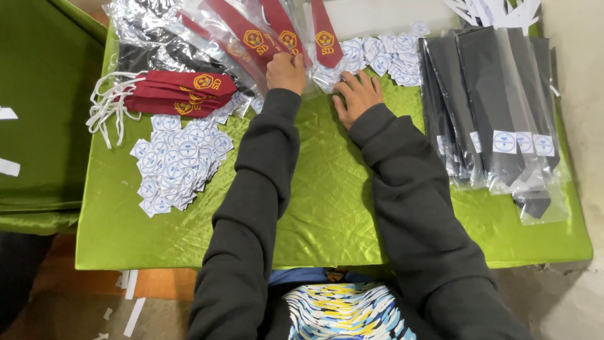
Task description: Packaging red school ties into individual plastic sleeves on a green table.
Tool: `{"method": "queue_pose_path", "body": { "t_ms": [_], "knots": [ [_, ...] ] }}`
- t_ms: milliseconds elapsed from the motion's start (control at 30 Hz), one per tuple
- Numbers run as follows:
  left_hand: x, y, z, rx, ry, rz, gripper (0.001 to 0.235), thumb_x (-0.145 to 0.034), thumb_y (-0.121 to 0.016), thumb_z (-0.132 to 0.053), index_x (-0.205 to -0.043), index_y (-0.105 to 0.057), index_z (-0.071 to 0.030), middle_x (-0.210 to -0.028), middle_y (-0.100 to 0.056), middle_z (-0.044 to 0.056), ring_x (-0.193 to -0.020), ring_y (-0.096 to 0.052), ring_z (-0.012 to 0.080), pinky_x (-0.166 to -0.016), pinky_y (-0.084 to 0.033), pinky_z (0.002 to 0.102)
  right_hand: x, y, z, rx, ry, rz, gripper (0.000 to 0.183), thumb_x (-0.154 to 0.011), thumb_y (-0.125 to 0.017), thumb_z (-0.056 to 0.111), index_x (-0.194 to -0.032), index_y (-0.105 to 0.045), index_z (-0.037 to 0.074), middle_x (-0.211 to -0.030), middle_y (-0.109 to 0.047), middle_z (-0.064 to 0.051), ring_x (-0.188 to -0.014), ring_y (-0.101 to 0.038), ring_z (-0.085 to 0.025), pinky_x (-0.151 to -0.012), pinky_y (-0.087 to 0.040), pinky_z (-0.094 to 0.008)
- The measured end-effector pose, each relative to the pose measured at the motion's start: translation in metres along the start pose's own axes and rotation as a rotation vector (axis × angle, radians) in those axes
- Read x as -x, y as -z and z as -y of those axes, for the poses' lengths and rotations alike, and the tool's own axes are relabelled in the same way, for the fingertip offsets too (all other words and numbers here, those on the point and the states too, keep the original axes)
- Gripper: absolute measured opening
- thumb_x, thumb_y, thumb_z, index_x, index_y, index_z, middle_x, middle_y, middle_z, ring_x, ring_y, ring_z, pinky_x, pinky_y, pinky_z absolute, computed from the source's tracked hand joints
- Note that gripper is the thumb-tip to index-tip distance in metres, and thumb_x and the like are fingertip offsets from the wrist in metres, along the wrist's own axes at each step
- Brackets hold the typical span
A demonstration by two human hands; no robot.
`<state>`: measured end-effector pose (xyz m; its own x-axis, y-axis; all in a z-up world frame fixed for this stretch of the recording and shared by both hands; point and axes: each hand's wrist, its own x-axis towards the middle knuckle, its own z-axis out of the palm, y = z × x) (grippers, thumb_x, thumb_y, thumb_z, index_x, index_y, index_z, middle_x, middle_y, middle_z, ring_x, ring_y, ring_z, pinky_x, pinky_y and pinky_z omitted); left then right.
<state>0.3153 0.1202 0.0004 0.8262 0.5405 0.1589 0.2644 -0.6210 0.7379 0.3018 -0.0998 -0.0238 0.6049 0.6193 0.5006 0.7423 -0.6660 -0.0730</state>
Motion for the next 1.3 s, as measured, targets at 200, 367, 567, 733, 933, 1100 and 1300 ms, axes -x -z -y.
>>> {"method": "queue_pose_path", "body": {
  "t_ms": [200,367,567,733,933,1100,1300],
  "knots": [
    [-0.020,-0.026,-0.014,-0.046,0.033,0.079,0.044,-0.096,-0.069,-0.029,-0.059,-0.052,-0.011,-0.065,-0.065,0.014,-0.066,-0.070,0.0385,-0.062,-0.057,0.051,0.000,0.001,0.000,0.013,0.015,-0.041,0.018,-0.103,-0.064,0.028,-0.112,-0.070,0.014,-0.130,-0.063,-0.007,-0.121,-0.052,-0.039,-0.093,-0.042,-0.059],
    [-0.008,-0.031,-0.020,-0.011,-0.169,-0.031,0.014,-0.094,-0.061,-0.013,-0.090,-0.074,-0.013,-0.079,-0.076,0.012,-0.072,-0.072,0.0374,-0.062,-0.057,0.052,0.001,-0.008,-0.003,-0.018,-0.040,-0.014,0.024,-0.105,-0.061,0.033,-0.118,-0.070,0.014,-0.136,-0.060,-0.011,-0.128,-0.050,-0.042,-0.098,-0.041,-0.065],
    [0.005,-0.029,-0.002,0.031,-0.397,-0.333,0.016,-0.103,-0.051,-0.020,-0.109,-0.066,-0.017,-0.064,-0.071,0.011,-0.057,-0.066,0.0412,-0.048,-0.046,0.051,0.002,-0.009,-0.002,0.037,-0.023,0.006,0.030,-0.106,-0.059,0.034,-0.127,-0.069,0.016,-0.140,-0.058,-0.014,-0.130,-0.049,-0.042,-0.103,-0.041,-0.065],
    [0.003,-0.017,0.006,0.120,-0.191,-0.168,0.022,-0.101,-0.062,-0.023,-0.117,-0.063,-0.009,-0.086,-0.078,0.012,-0.076,-0.075,0.0388,-0.068,-0.057,0.050,0.000,-0.003,0.001,-0.006,-0.028,0.056,0.039,-0.106,-0.058,0.035,-0.140,-0.064,0.016,-0.140,-0.060,-0.011,-0.132,-0.049,-0.038,-0.106,-0.042,-0.063],
    [0.034,-0.003,0.005,-0.049,-0.480,-0.437,0.023,-0.104,-0.058,-0.021,-0.125,-0.060,-0.011,-0.103,-0.072,0.009,-0.083,-0.073,0.0343,-0.067,-0.059,0.047,-0.001,-0.004,0.000,-0.023,-0.037,0.092,0.039,-0.107,-0.055,0.034,-0.140,-0.065,0.016,-0.149,-0.056,-0.010,-0.136,-0.047,-0.040,-0.107,-0.040,-0.065],
    [0.055,0.008,-0.006,-0.388,-0.751,-0.392,0.029,-0.102,-0.066,-0.024,-0.128,-0.065,-0.010,-0.128,-0.059,0.012,-0.122,-0.053,0.0331,-0.095,-0.051,0.049,0.001,-0.005,0.001,-0.010,-0.013,0.076,0.037,-0.108,-0.055,0.032,-0.138,-0.066,0.013,-0.149,-0.056,-0.011,-0.135,-0.047,-0.042,-0.105,-0.041,-0.067],
    [0.054,-0.008,0.012,-0.473,-0.749,-0.163,0.039,-0.110,-0.056,-0.039,-0.136,-0.064,-0.012,-0.144,-0.055,0.018,-0.140,-0.044,0.0405,-0.111,-0.043,0.058,0.001,-0.004,0.001,-0.024,-0.013,0.098,0.036,-0.109,-0.052,0.031,-0.138,-0.066,0.014,-0.152,-0.055,-0.011,-0.139,-0.045,-0.042,-0.106,-0.040,-0.067]
  ]
}}
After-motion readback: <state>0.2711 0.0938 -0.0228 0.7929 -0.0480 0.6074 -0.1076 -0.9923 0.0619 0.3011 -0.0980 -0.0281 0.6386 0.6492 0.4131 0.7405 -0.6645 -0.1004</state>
